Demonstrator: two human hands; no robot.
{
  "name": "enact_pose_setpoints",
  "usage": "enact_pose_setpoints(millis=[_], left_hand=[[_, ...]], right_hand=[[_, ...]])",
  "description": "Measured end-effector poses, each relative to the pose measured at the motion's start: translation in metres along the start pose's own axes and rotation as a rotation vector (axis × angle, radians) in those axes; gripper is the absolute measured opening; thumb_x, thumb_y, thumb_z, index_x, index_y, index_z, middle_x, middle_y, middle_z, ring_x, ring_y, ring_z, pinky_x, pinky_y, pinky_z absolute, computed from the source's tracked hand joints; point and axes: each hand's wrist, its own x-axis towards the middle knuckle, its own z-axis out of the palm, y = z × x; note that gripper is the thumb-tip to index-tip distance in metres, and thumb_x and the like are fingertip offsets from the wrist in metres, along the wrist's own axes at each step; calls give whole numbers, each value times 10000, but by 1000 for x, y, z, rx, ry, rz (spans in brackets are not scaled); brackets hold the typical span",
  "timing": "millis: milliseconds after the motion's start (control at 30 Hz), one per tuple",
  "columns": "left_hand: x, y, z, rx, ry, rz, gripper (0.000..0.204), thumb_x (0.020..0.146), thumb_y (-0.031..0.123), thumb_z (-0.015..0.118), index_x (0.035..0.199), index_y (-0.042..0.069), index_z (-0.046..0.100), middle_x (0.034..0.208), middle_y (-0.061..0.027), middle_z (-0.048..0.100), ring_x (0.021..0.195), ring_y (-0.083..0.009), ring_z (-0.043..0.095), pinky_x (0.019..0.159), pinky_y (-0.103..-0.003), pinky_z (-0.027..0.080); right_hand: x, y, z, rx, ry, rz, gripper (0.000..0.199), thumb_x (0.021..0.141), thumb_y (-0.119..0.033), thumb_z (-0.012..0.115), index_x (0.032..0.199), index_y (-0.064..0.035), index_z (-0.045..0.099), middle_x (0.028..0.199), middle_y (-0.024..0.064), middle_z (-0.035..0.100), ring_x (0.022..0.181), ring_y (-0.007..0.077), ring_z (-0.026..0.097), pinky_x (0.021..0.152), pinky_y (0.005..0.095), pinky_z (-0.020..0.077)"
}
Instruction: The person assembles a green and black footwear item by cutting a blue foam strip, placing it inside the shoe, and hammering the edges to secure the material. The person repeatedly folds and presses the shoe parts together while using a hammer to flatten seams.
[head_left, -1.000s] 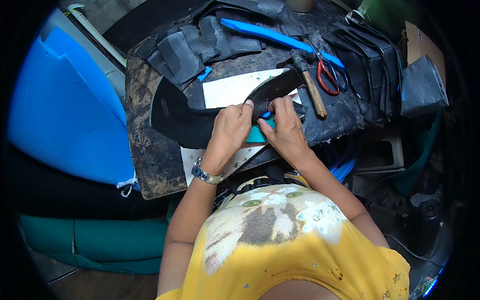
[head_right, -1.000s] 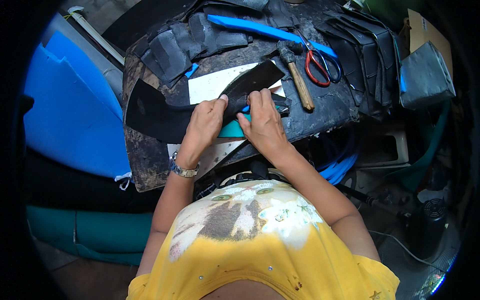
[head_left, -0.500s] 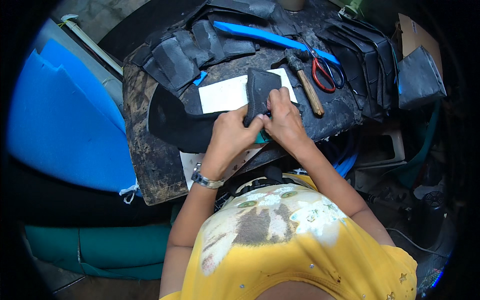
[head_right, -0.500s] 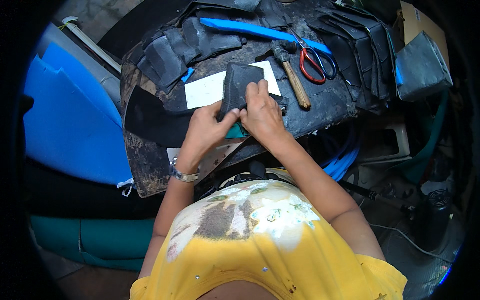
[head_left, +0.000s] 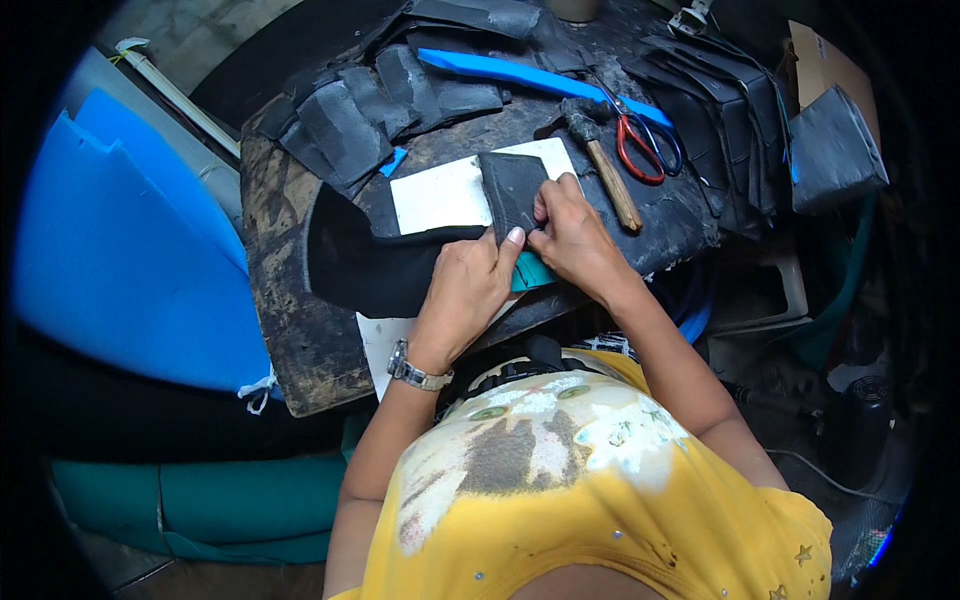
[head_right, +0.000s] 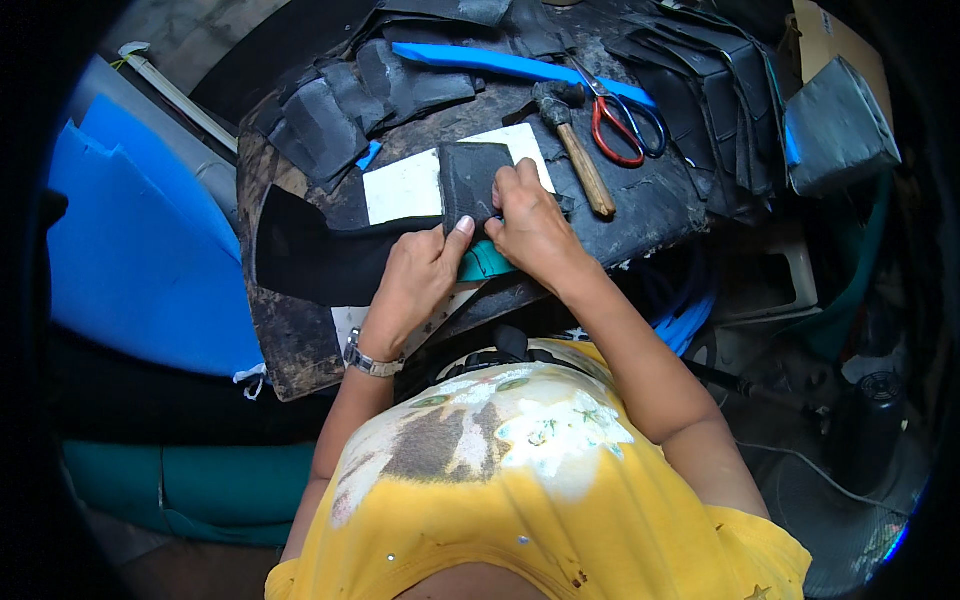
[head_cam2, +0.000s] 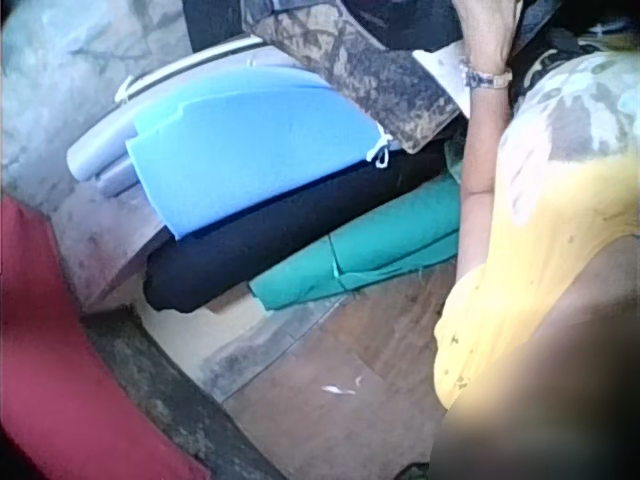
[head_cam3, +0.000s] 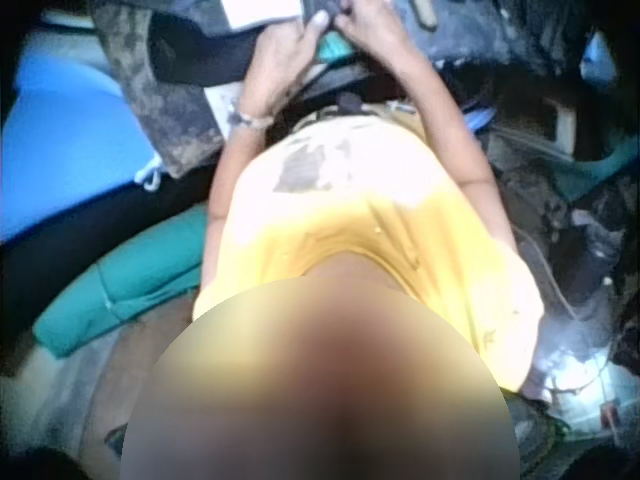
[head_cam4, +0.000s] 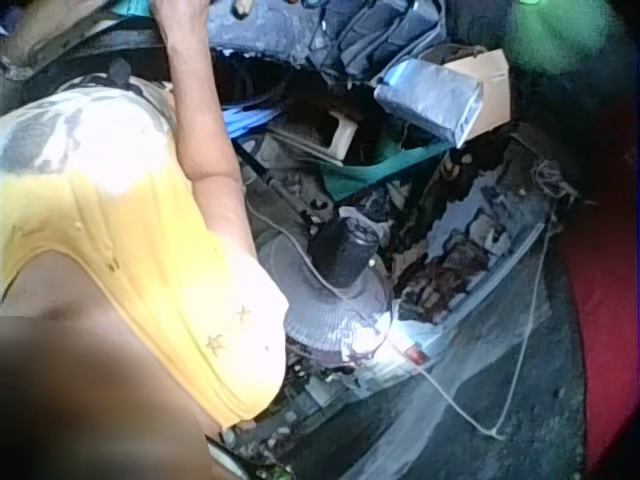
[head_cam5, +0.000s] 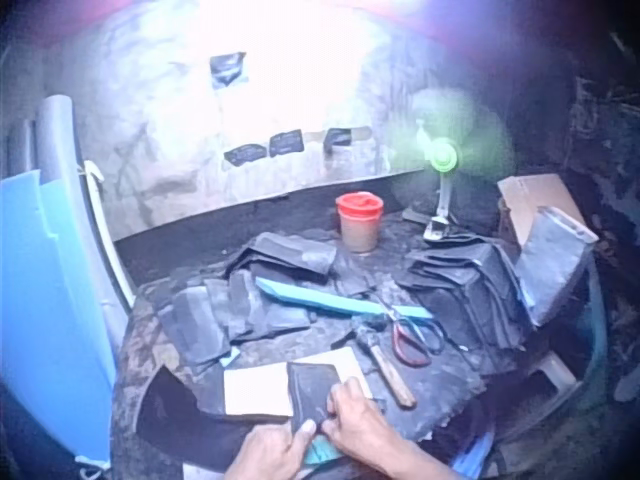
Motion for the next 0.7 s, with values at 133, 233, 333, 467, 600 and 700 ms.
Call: enact_pose_setpoints(millis=[133,233,333,467,600,700], left_hand=[[-1,-6,1,20,-74,26,451,1043,279,495,971,-141,644,662,-269,612,693,-415,647,705,-471,501],[-5,-10,-1,-40,-146,61,474,1044,283,487,1105,-168,619,691,-252,639,805,-389,647,873,-439,454],[-10,-7,5,-30,-90,125,460,1038,274,497,1240,-128,591,756,-233,673,975,-363,630,1019,-412,354],[-8,1,10,35,23,71,385,1025,279,520,1147,-60,656,769,-256,659,891,-402,659,878,-448,449],[2,4,3,-139,-9,-216,475,1034,331,489,852,-79,644,757,-322,597,768,-484,627,693,-510,469],[7,3,-1,-208,0,-273,521,1037,350,463,799,-89,613,772,-333,587,787,-498,613,704,-513,451]], right_hand=[[-2,4,2,13,59,-17,295,760,34,716,961,19,501,998,193,487,839,401,592,754,467,505],[-4,3,11,-100,204,-119,231,759,50,677,899,13,496,923,154,468,724,321,572,676,414,486],[-4,6,9,0,153,-76,221,758,56,654,912,8,502,922,153,474,740,330,560,686,405,484],[-6,15,-5,127,51,32,193,799,4,679,922,1,531,934,105,474,735,204,533,688,325,471],[-18,21,-7,201,65,-53,133,824,-6,689,932,-3,611,984,91,487,766,157,535,715,294,472],[-28,25,-6,169,108,-313,155,833,-8,705,988,-12,699,1052,101,500,813,156,548,751,285,482]])
